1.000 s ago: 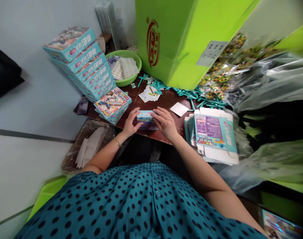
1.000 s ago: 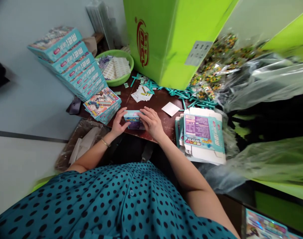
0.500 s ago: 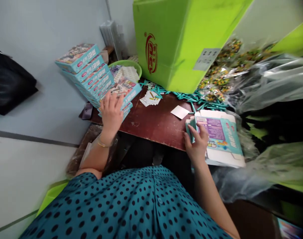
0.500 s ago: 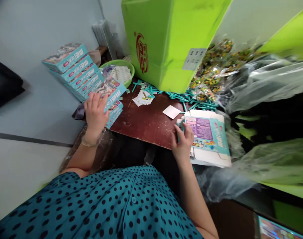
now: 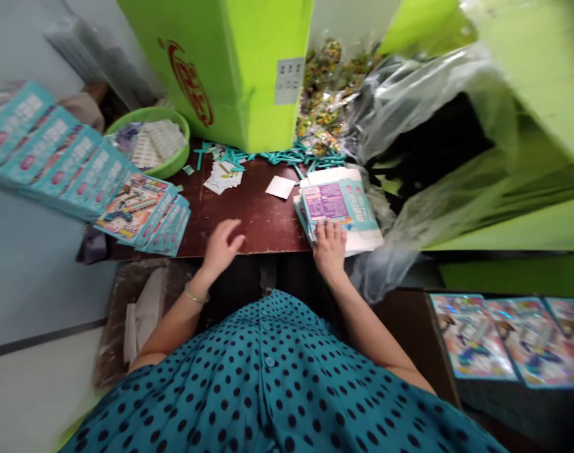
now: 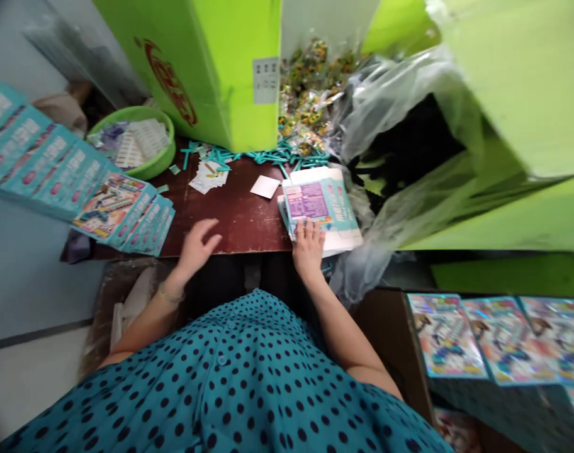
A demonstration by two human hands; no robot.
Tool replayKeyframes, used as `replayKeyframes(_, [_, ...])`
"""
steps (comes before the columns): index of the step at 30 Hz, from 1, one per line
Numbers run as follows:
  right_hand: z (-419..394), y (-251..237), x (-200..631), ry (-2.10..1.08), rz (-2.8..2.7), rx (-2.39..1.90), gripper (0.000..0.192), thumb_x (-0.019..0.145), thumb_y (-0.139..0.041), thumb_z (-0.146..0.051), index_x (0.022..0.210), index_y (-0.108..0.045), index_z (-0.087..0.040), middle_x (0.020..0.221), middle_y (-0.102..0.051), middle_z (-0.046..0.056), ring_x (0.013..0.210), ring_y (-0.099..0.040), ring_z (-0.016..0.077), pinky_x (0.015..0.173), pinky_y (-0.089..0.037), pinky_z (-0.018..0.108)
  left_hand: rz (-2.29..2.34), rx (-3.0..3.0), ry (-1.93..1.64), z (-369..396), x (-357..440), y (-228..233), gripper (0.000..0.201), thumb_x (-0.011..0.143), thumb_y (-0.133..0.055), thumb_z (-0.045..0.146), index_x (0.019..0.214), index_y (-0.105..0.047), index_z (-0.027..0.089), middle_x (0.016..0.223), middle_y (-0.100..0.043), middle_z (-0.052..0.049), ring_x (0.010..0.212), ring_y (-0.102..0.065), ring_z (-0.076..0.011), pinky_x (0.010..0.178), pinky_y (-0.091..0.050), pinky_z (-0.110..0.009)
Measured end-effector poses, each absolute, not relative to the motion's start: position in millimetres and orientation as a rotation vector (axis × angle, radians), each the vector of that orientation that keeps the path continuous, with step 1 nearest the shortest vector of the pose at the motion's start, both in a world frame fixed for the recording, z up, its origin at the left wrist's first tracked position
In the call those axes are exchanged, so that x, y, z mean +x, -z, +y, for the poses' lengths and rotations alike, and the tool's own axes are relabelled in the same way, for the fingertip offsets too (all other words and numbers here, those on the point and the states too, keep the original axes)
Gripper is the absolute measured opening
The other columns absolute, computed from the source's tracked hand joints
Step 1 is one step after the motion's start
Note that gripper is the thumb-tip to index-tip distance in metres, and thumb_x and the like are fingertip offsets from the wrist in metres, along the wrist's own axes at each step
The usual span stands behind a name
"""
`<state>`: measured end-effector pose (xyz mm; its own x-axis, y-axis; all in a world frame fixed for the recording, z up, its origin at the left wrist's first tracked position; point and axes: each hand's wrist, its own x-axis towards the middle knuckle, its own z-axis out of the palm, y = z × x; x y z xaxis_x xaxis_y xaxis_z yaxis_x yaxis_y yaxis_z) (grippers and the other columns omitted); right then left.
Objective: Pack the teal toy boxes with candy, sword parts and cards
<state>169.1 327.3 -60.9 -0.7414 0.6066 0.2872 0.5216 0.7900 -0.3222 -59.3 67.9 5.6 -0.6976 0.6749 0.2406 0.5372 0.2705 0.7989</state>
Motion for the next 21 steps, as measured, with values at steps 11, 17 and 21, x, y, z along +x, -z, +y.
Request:
replayKeyframes(11, [298.3, 51.2, 188.1, -0.425, -2.647, -0.648, 0.062, 0.094, -0.067, -0.041, 0.152, -0.053, -0.021, 0.161, -0.046, 0.02, 0.153, -0.037, 0.0402, 0.122, -0.028, 0.068, 1.63, 0.509, -1.633, 257.2, 3.0, 48.2, 0.027, 0.09, -0.07, 0.041, 0.084, -0.061, 0.017, 0.082, -0.069, -0.004, 0.078, -0.066, -0.018, 0.079, -0.057, -0.033])
replayKeyframes(17, [352.0, 15.3, 197.9, -0.553, -2.064, -0.983, 0.093, 0.096, -0.058, -0.063, 0.167, -0.019, -0.016, 0.166, -0.032, 0.027, 0.157, -0.03, 0.0402, 0.123, -0.031, 0.067, 1.51, 0.899, -1.728, 257.3, 8.8, 11.9, 0.03, 0.09, -0.072, 0.048, 0.093, -0.068, 0.019, 0.096, -0.074, -0.006, 0.099, -0.069, -0.023, 0.098, -0.055, -0.039])
replayKeyframes(21, [333.6, -12.6, 177.1, -0.894, -2.089, -0.844, 0.095, 0.093, -0.063, -0.066, 0.165, -0.026, -0.017, 0.158, -0.047, 0.023, 0.145, -0.049, 0.0366, 0.118, -0.044, 0.055, 1.473, 0.793, -1.761, 211.0, 17.2, 6.2, 0.054, 0.089, -0.068, 0.066, 0.114, -0.069, 0.019, 0.113, -0.076, -0.011, 0.107, -0.073, -0.029, 0.1, -0.058, -0.046])
